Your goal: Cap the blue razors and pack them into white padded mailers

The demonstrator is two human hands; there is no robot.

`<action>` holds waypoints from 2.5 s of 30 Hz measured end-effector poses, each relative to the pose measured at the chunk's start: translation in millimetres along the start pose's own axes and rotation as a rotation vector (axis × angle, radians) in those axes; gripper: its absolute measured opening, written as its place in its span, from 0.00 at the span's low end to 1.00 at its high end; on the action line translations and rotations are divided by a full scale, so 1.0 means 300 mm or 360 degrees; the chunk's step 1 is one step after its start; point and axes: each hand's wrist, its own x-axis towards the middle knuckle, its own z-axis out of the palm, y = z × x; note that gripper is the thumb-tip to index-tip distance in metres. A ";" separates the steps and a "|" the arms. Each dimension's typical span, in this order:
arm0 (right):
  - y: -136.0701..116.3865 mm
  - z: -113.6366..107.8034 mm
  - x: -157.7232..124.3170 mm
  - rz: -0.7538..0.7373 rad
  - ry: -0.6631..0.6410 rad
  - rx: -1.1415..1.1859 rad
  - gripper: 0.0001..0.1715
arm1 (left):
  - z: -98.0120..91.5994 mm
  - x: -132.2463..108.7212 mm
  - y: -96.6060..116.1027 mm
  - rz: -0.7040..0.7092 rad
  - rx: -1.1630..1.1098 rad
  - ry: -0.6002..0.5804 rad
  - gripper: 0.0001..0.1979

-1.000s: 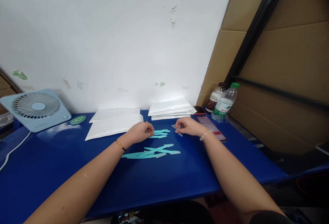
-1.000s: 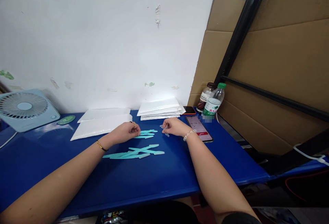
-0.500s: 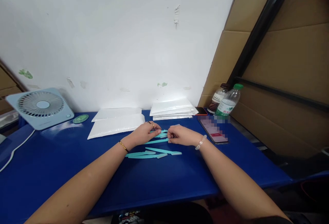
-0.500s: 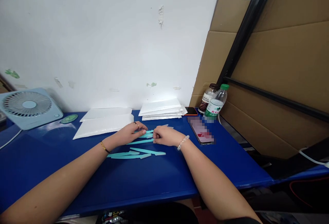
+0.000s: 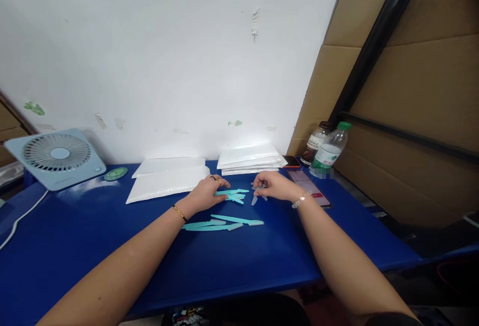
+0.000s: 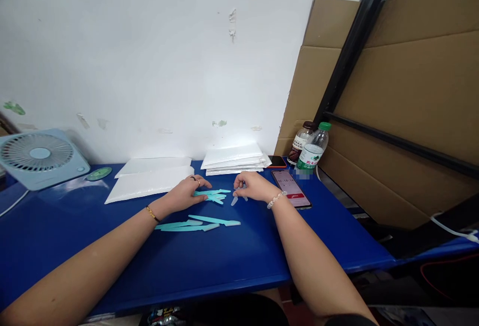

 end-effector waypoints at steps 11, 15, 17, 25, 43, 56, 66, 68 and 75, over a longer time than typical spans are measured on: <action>-0.137 0.066 -0.027 -0.0119 -0.0700 -0.0308 0.04 | -0.006 -0.009 0.051 0.0010 -0.0053 0.0069 0.18; -0.125 0.052 -0.019 -0.0119 -0.0399 -0.0191 0.03 | -0.031 -0.019 0.124 0.0059 -0.0271 -0.0150 0.18; -0.109 0.047 -0.012 -0.0105 -0.0268 -0.0087 0.05 | -0.037 -0.018 0.139 0.0051 -0.0231 -0.0263 0.17; 0.041 0.027 0.016 0.0112 -0.0053 0.0042 0.06 | -0.056 -0.010 0.062 -0.0068 -0.0009 -0.0073 0.13; -0.129 0.117 0.013 -0.0197 -0.0152 0.0163 0.13 | -0.111 -0.052 0.113 -0.0238 -0.0105 -0.0564 0.07; -0.090 0.092 0.021 -0.0066 -0.0143 0.0526 0.13 | -0.088 -0.025 0.108 -0.0106 -0.0168 -0.0314 0.09; 0.010 0.017 0.012 0.0066 0.0161 0.0008 0.07 | -0.031 -0.011 0.044 -0.0131 -0.0061 -0.0159 0.10; -0.041 0.036 0.001 -0.0109 0.0091 -0.0041 0.08 | -0.037 -0.016 0.054 -0.0130 -0.0067 -0.0139 0.12; -0.179 0.147 -0.008 -0.0436 -0.0463 -0.0287 0.11 | -0.101 -0.056 0.128 -0.0074 -0.0195 -0.0568 0.14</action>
